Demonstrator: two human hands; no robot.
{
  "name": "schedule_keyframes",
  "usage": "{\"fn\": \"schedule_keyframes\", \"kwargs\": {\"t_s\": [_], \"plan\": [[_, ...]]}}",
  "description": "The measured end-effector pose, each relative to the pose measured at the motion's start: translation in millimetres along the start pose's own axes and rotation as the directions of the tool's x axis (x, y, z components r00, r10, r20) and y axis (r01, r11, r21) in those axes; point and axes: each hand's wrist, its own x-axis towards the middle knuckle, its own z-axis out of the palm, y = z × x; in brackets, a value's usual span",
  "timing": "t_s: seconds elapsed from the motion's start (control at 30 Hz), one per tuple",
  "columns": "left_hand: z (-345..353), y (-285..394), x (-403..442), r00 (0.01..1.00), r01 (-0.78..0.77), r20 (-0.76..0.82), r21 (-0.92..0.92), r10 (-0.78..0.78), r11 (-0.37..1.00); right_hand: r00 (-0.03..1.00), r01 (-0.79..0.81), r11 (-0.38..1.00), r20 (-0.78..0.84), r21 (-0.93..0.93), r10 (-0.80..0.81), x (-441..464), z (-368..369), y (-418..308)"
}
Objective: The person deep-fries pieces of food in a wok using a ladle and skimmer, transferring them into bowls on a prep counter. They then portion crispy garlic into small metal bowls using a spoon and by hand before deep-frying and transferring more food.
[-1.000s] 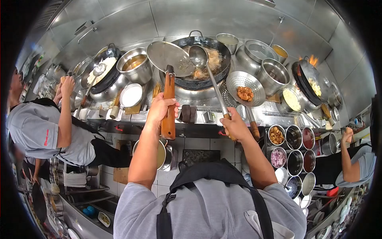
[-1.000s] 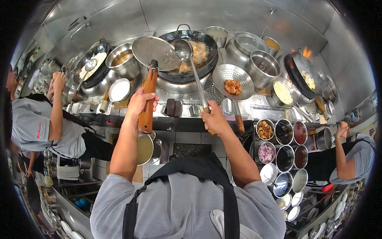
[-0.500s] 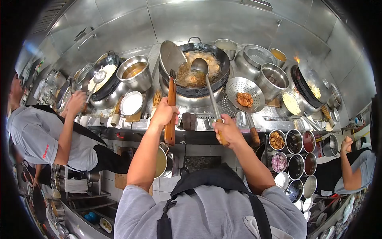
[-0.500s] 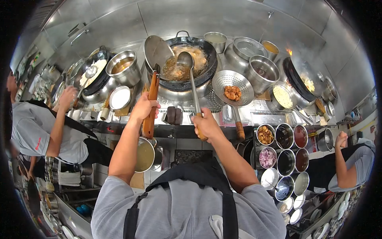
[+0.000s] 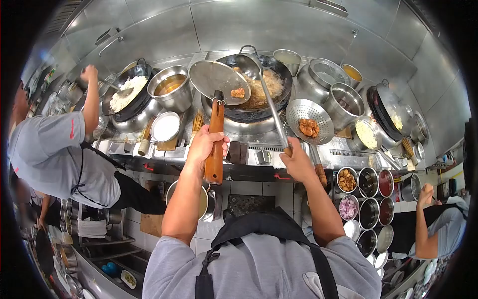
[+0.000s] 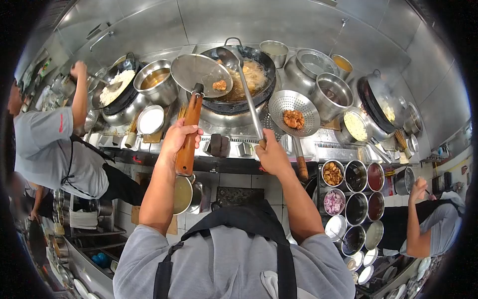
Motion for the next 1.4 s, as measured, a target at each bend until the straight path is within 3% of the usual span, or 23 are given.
{"fn": "schedule_keyframes", "kwargs": {"t_s": [0.07, 0.17, 0.27, 0.3, 0.37, 0.4, 0.5, 0.53, 0.6, 0.63, 0.67, 0.7, 0.77, 0.83, 0.9, 0.93, 0.97, 1.03, 1.07, 1.13, 1.27, 1.4], "plan": [[1, 3, -1, 1.0, -0.005, -0.01, 0.025, 0.005, 1.0, 0.999, 0.043, 0.999, -0.026, -0.024, -0.043, -4, -12, -2], [10, 9, -2, 0.999, -0.042, -0.023, 0.107, 0.045, 0.993, 0.959, 0.224, 0.97, -0.153, -0.097, -0.237, 3, -12, 16], [27, 12, -8, 0.993, -0.12, 0.004, 0.152, 0.121, 0.981, 0.991, 0.128, 0.967, -0.064, 0.219, -0.117, 15, 10, 20], [29, 11, -7, 0.992, -0.123, 0.001, 0.178, 0.125, 0.976, 0.998, -0.001, 0.856, 0.052, 0.517, -0.03, 13, 14, 16], [35, 10, -1, 0.99, -0.139, -0.006, 0.228, 0.144, 0.964, 0.948, -0.295, 0.376, 0.319, 0.879, -0.002, 5, 7, -18], [35, 6, 2, 0.989, -0.139, -0.01, 0.264, 0.147, 0.955, 0.936, -0.343, 0.031, 0.344, 0.939, -0.072, -1, 6, -24], [39, 5, -7, 0.987, -0.141, -0.033, 0.268, 0.156, 0.953, 0.875, -0.48, -0.42, 0.389, 0.77, -0.287, -17, -8, -8], [30, 2, -5, 0.985, -0.147, -0.039, 0.297, 0.165, 0.944, 0.885, -0.463, -0.425, 0.376, 0.778, -0.276, -27, -14, 2], [22, 6, -6, 0.978, -0.138, -0.103, 0.346, 0.183, 0.928, 0.914, -0.391, -0.338, 0.319, 0.856, -0.251, -52, -30, 23], [16, 7, -6, 0.97, -0.124, -0.151, 0.37, 0.192, 0.921, 0.942, -0.329, -0.243, 0.299, 0.913, -0.152, -67, -40, 28], [8, 10, -4, 0.963, -0.131, -0.162, 0.42, 0.216, 0.898, 0.968, -0.242, 0.008, 0.241, 0.97, 0.064, -80, -49, 30], [-1, 13, -1, 0.956, -0.134, -0.17, 0.469, 0.238, 0.873, 0.969, -0.213, 0.256, 0.171, 0.943, 0.179, -89, -57, 32], [-12, 22, 9, 0.944, -0.137, -0.178, 0.551, 0.277, 0.823, 0.948, -0.257, 0.738, 0.016, 0.624, 0.317, -97, -64, 56], [-22, 31, 19, 0.932, -0.148, -0.173, 0.621, 0.319, 0.769, 0.929, -0.309, 0.858, -0.063, 0.411, 0.364, -101, -80, 74], [-35, 33, 42, 0.924, -0.13, -0.171, 0.7, 0.341, 0.702, 0.925, -0.314, 0.872, -0.085, 0.375, 0.37, -99, -89, 98], [-41, 34, 57, 0.92, -0.121, -0.169, 0.735, 0.354, 0.667, 0.951, -0.122, 0.992, -0.282, 0.037, 0.128, -97, -79, 135], [-44, 35, 71, 0.921, -0.103, -0.166, 0.77, 0.353, 0.63, 0.912, 0.037, 0.943, -0.375, -0.331, -0.167, -94, -69, 164], [-47, 35, 100, 0.923, -0.067, -0.158, 0.832, 0.351, 0.551, 0.932, -0.138, 0.983, -0.319, 0.123, 0.171, -90, -69, 139], [-47, 33, 113, 0.938, -0.054, -0.154, 0.819, 0.309, 0.571, 0.916, -0.236, 0.91, -0.233, 0.341, 0.325, -88, -67, 122], [-40, 31, 135, 0.965, -0.035, -0.129, 0.798, 0.227, 0.601, 0.915, -0.242, 0.892, -0.216, 0.382, 0.34, -81, -64, 105], [-28, 17, 145, 0.997, -0.034, -0.046, 0.5, 0.066, 0.865, 0.935, -0.186, 0.856, -0.18, 0.482, 0.305, -81, -61, 86], [-20, -1, 124, 0.997, -0.058, -0.035, 0.211, 0.067, 0.976, 0.948, -0.151, 0.879, -0.187, 0.453, 0.259, -89, -60, 84]]}}
